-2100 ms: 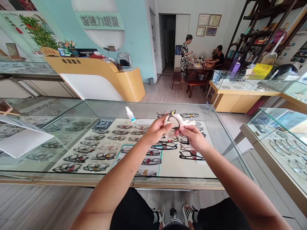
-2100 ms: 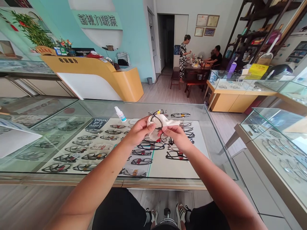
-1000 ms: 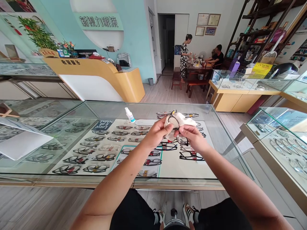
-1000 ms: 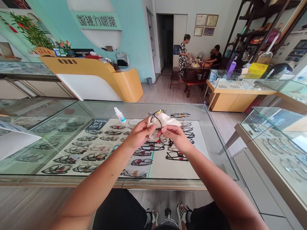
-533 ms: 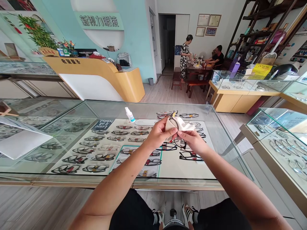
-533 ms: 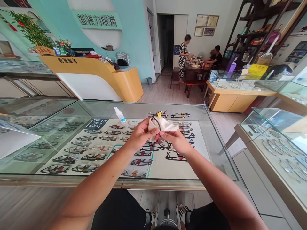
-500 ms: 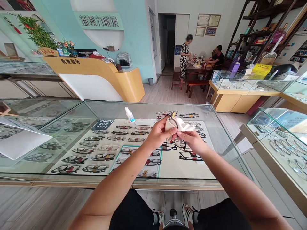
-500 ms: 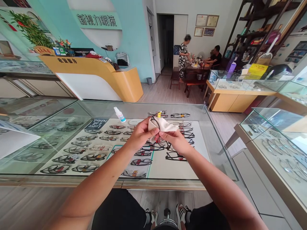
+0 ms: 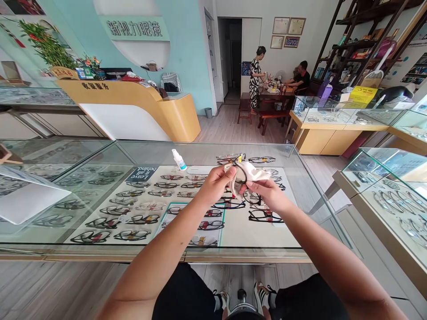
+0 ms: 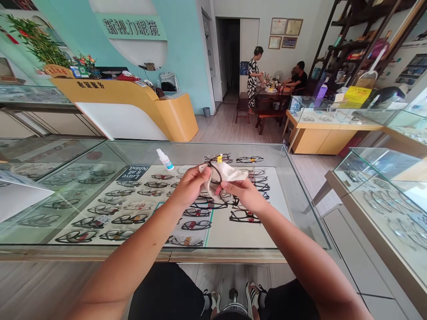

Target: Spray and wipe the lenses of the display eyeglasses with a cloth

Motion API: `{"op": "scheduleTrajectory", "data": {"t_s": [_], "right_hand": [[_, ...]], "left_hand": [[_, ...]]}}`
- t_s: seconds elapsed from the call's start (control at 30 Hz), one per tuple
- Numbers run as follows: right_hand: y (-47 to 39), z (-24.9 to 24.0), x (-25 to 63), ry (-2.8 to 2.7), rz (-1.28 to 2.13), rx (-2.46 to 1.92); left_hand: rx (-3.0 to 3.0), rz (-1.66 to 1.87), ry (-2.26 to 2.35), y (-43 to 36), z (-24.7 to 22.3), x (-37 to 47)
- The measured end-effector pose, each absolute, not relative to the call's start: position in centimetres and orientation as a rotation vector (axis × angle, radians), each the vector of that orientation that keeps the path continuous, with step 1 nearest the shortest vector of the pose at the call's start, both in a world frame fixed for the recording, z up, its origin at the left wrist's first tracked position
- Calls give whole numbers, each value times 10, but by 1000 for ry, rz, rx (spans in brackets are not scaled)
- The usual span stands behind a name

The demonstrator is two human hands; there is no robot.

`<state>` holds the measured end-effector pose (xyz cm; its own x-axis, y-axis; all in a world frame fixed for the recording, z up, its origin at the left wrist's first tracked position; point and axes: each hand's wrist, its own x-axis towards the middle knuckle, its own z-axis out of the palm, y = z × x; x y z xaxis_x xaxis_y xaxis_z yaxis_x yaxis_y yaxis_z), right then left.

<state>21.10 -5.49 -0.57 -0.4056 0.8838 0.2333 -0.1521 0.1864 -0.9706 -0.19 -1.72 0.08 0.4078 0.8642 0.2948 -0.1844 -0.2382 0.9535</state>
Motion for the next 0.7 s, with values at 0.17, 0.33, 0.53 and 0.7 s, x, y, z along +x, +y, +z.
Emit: {"op": "scheduleTrajectory", "data": {"t_s": [0.17,0.33,0.53,0.7], "right_hand": [[-52,-4,214,-1456,1393,-780],[-53,-3,212,-1401,1436,-756],[-55,-2,208,-1378,1459,-706],[-54,-5,207,-1326,1529,-661]], "left_hand": [[1519,1008,516,-21,13,-5],[1490,1013,459,-25,17,0],[1445,1051,514,-27,12,4],[1445,1074,548,-29,12,6]]}}
